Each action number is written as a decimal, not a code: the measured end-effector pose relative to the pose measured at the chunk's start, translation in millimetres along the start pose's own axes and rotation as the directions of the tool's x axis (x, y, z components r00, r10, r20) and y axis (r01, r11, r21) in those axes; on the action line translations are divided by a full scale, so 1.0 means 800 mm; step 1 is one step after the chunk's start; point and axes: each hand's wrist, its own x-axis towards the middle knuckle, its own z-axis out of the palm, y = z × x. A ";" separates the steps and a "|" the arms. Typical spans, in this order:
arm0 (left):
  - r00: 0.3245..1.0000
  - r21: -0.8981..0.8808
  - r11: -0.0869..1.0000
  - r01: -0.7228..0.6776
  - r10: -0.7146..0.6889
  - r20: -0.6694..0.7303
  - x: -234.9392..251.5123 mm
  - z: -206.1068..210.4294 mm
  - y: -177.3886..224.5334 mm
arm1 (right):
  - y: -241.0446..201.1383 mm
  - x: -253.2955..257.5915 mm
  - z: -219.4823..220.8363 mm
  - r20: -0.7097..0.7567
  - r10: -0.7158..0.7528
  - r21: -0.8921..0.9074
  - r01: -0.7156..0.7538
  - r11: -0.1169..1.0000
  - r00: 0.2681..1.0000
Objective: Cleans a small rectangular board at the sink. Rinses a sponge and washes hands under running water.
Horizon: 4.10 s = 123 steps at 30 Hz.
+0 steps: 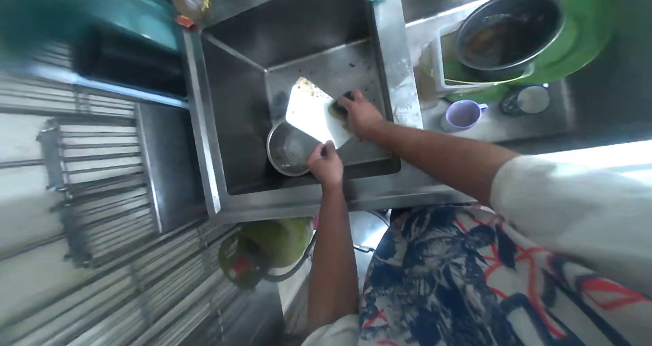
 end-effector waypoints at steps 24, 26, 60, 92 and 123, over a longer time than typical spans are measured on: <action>0.991 0.139 0.985 -0.097 0.083 0.104 0.009 -0.002 0.004 | -0.010 0.018 -0.002 0.039 -0.238 -0.081 0.240 0.967 0.971; 0.986 0.171 0.978 -0.123 0.101 0.132 -0.004 -0.005 0.010 | -0.012 0.057 -0.018 0.030 -0.212 -0.067 0.213 0.975 0.977; 0.985 -0.063 0.984 -0.169 0.167 -0.048 -0.038 0.011 0.009 | -0.006 0.067 -0.056 0.049 0.092 0.148 -0.099 0.984 0.995; 0.985 -0.056 0.994 -0.090 0.081 -0.155 0.001 -0.003 0.005 | 0.020 -0.048 -0.003 0.173 0.083 0.096 -0.101 0.990 0.981; 0.996 0.042 0.998 -0.055 0.052 0.073 -0.019 0.011 0.019 | 0.001 -0.032 -0.021 0.110 -0.322 0.012 0.323 0.946 0.940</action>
